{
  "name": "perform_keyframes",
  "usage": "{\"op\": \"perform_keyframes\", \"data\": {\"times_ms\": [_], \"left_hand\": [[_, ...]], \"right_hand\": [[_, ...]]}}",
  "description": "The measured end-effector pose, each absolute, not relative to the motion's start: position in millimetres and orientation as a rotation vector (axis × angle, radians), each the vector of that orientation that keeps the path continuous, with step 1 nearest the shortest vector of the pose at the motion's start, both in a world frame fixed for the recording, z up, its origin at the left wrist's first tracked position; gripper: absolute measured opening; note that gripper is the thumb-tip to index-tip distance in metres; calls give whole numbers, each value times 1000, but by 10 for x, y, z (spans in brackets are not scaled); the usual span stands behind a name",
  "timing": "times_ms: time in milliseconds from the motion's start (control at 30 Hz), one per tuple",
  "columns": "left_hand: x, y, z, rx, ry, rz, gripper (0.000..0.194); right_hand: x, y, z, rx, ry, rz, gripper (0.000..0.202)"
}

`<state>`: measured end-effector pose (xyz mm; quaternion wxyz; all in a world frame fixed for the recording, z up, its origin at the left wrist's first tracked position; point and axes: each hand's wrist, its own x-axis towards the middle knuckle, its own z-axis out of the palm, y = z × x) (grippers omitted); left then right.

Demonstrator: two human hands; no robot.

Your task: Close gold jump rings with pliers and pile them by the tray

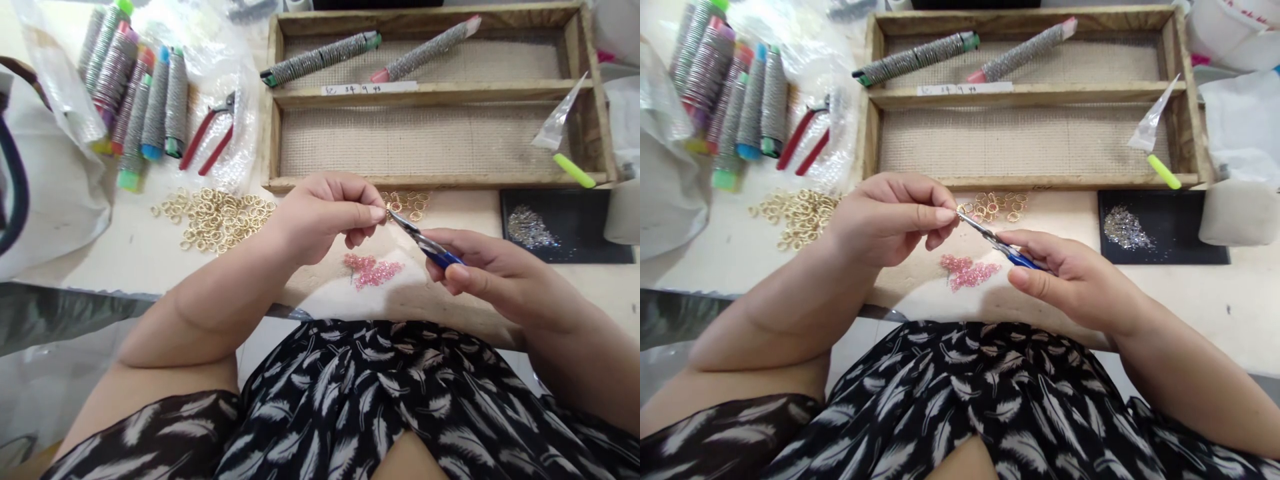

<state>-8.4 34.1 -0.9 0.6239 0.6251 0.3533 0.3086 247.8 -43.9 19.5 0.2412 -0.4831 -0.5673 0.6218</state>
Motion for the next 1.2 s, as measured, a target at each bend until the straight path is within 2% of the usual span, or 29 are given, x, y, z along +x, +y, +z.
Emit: {"op": "perform_keyframes", "data": {"times_ms": [400,833,967,1200], "left_hand": [[-61,310,7,1312,791,723,27],[-89,294,21,1502,848,735,15],[-101,264,87,1529,924,694,8],[-113,269,123,1593,921,692,9]], "right_hand": [[2449,-447,220,-1316,-1531,1688,44],[2520,-516,145,-1361,-1580,1609,47],[2542,-539,125,-1383,-1616,1584,51],[2564,-513,169,-1469,-1825,1456,62]]}}
